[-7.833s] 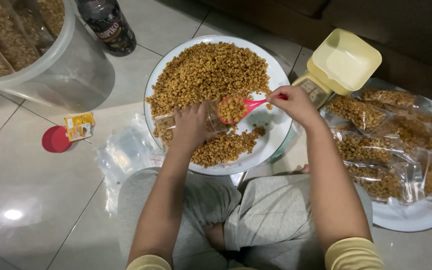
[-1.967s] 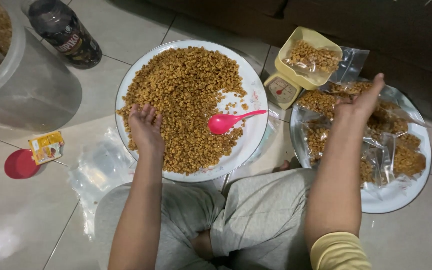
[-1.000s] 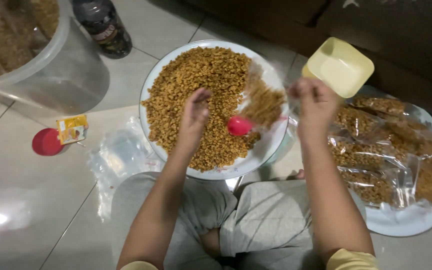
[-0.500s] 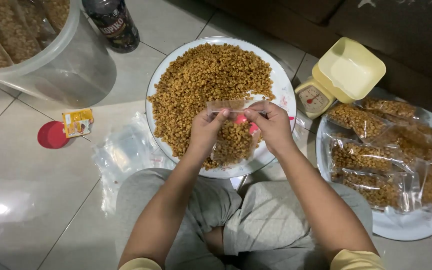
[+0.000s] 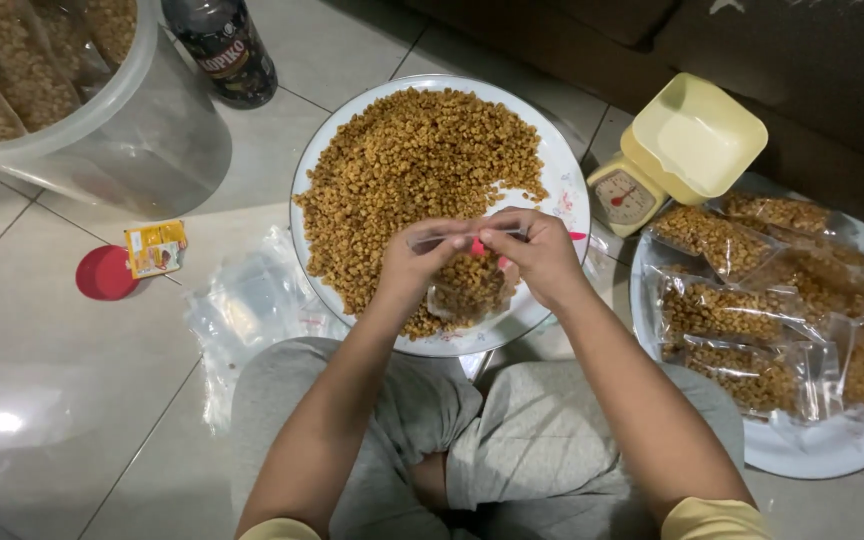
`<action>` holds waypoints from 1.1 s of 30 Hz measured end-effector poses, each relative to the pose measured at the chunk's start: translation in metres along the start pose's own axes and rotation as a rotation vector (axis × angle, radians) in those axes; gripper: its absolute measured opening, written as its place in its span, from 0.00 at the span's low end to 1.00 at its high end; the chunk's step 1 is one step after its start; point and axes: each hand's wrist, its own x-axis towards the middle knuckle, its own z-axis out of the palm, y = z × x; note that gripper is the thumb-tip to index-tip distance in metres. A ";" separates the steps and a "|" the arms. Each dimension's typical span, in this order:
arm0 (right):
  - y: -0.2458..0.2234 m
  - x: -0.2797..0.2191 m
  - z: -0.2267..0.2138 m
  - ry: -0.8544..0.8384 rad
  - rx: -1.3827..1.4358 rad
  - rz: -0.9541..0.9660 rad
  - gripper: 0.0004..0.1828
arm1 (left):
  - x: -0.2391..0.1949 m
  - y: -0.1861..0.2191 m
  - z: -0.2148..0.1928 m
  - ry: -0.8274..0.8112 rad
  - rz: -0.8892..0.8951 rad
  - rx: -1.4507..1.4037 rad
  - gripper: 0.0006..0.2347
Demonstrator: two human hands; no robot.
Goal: The person scoops a brown granular snack from a large plate into small clear plastic bags using a pink scoop. They then seal each bag and place it on a tray. The process is repeated continuously throughout the video.
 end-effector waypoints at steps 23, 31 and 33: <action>0.025 0.012 -0.018 -0.028 -0.298 -0.085 0.11 | 0.009 -0.026 -0.018 0.101 0.016 0.133 0.07; 0.038 0.020 -0.023 -0.001 -0.435 -0.292 0.11 | 0.010 -0.025 -0.017 0.086 -0.010 0.011 0.08; 0.039 0.021 -0.024 0.006 -0.444 -0.306 0.10 | 0.016 -0.036 -0.020 0.118 0.014 0.070 0.11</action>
